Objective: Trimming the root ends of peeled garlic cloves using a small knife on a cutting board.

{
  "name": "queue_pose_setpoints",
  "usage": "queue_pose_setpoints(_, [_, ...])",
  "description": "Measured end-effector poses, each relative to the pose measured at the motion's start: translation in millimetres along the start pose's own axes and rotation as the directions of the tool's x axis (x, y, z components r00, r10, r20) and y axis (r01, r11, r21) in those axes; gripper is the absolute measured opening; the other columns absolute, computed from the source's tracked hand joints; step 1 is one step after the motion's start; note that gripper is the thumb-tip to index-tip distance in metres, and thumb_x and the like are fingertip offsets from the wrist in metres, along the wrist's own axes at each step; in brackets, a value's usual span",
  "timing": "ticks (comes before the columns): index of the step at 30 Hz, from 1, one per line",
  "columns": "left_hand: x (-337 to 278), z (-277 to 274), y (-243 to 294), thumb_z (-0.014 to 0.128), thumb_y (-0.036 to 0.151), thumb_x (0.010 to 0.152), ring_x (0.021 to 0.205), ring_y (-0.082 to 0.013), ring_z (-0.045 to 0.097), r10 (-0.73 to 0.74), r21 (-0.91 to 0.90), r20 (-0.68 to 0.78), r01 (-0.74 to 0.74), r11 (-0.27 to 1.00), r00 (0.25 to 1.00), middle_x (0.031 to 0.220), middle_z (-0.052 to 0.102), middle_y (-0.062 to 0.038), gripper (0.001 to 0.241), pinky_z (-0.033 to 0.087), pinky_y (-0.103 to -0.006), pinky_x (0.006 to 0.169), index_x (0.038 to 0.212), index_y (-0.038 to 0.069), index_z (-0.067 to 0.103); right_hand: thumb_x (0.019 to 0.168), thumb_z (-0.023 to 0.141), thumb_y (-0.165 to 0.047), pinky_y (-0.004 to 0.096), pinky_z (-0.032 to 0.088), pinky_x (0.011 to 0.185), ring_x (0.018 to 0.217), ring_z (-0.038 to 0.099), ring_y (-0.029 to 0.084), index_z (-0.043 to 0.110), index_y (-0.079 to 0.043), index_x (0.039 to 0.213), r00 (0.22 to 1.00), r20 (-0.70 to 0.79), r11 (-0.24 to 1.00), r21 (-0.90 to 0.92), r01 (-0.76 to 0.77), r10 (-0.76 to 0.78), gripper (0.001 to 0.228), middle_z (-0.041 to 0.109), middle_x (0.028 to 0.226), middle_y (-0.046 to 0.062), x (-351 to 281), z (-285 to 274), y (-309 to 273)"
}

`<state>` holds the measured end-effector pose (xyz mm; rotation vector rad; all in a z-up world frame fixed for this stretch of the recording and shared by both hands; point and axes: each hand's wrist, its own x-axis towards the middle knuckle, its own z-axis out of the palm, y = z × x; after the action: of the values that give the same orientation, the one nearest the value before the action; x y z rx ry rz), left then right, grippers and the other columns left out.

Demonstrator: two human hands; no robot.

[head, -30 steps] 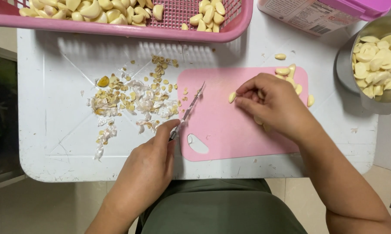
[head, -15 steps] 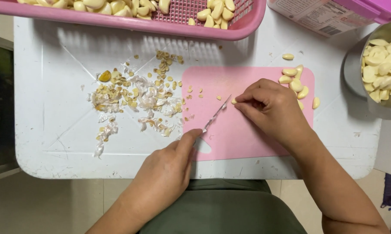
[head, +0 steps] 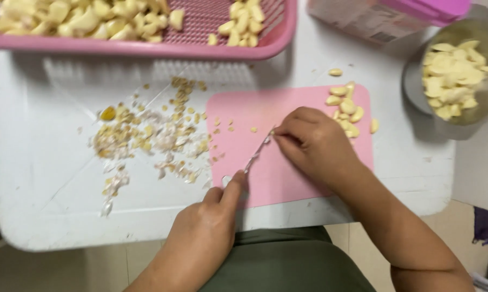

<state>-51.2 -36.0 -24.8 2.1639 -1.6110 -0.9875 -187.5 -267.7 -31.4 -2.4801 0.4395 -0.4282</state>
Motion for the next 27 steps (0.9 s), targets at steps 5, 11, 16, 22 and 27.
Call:
queue_pose_setpoints(5, [20.6,0.5,-2.9,0.054,0.005,0.081,0.061,-0.0536,0.068,-0.015,0.024,0.017,0.015,1.000,1.000,0.097,0.065,-0.016,0.079,0.051,-0.0659,0.053,0.158,0.018,0.042,0.095,0.073,-0.003,0.039,0.057,0.078,0.087,0.069,0.028,0.073,-0.004,0.098,0.997,0.000,0.997,-0.026,-0.071,0.071,0.004,0.070,0.098,0.010,-7.6,6.7,1.6])
queue_pose_setpoints(11, [19.4,-26.2,-12.9,0.055,0.012,0.091,0.084,-0.0473,0.074,-0.094,-0.153,0.098,0.108,0.982,0.991,0.100,0.077,-0.018,0.060,0.056,-0.0538,0.071,0.149,0.026,0.047,0.100,0.069,-0.011,0.024,0.046,0.070,0.075,0.053,0.012,0.075,-0.009,0.125,0.833,0.177,0.652,0.546,-0.526,0.524,0.026,0.062,0.087,0.001,-7.0,-39.9,3.5])
queue_pose_setpoints(16, [4.6,-30.4,-32.3,0.055,0.013,0.095,0.090,-0.0374,0.080,-0.137,-0.212,0.006,0.135,0.968,0.991,0.107,0.085,-0.011,0.057,0.060,-0.0457,0.073,0.150,0.023,0.048,0.101,0.052,-0.011,0.019,0.045,0.062,0.082,0.059,0.018,0.072,0.002,0.108,0.853,0.248,-0.166,0.967,-0.192,0.460,0.025,0.068,0.111,0.016,-27.3,-66.9,73.8])
queue_pose_setpoints(22, [-1.4,-30.7,-29.6,0.053,0.011,0.095,0.079,-0.0289,0.080,-0.175,-0.202,-0.021,0.168,0.965,0.984,0.086,0.082,-0.003,0.060,0.060,-0.0408,0.074,0.153,0.027,0.048,0.106,0.069,-0.014,0.024,0.049,0.094,0.104,0.061,0.012,0.080,-0.012,0.122,0.851,-0.013,0.839,0.176,-0.516,0.526,0.020,0.062,0.105,0.002,-17.1,-78.3,77.8])
queue_pose_setpoints(27, [0.1,-29.2,-22.6,0.054,0.015,0.099,0.080,-0.0366,0.078,-0.114,-0.219,-0.049,0.100,0.971,0.992,0.093,0.083,-0.014,0.053,0.058,-0.0436,0.067,0.151,0.023,0.050,0.101,0.071,-0.008,0.030,0.054,0.079,0.082,0.069,0.017,0.079,-0.007,0.128,0.903,0.051,0.904,-0.008,-0.427,0.427,0.028,0.068,0.112,0.006,-10.7,-68.1,81.7])
